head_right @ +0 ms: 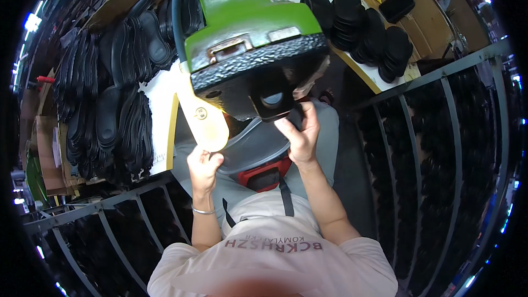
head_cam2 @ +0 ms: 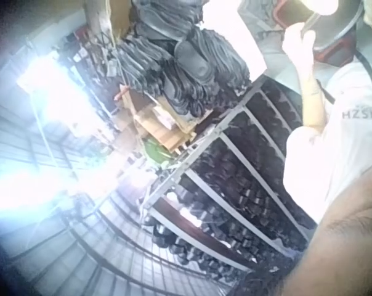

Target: Placing shoe soles into an industrial machine for processing and stacking them in a bin.

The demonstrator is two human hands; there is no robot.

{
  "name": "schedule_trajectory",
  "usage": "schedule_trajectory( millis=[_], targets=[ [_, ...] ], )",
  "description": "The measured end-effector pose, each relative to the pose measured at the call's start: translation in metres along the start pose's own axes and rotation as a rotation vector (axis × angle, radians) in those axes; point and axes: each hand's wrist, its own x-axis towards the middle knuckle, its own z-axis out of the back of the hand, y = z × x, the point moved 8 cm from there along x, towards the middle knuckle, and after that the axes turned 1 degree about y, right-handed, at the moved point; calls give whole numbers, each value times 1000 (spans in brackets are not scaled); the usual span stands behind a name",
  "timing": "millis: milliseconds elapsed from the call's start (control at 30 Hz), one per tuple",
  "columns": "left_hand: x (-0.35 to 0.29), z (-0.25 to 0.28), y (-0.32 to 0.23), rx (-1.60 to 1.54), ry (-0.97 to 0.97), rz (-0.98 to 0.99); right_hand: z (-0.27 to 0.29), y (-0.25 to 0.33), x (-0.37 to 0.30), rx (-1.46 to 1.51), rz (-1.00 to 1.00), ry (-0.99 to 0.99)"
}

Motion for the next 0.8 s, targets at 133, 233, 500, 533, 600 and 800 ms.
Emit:
schedule_trajectory(
  millis=[133, 233, 500, 533, 600, 800],
  targets=[
    [-27, -16, 43, 159, 414, 290, -12, -3, -1, -165, -2, 127],
    [-15, -61, 26, 548, 524, -24, -13, -3, -1, -163, -3, 127],
    [22, -106, 9, 484, 19, -266, 30, -26, -81, -310, -320, 194],
    [21, -105, 18, 497, -1, -293, 36, -35, -102, -281, -418, 305],
    [17, -107, 18, 521, -11, -293, 56, -44, -132, -160, -622, 234],
    [10, -102, 11, 480, 71, -230, 101, 23, -89, -123, -311, -58]
  ],
)
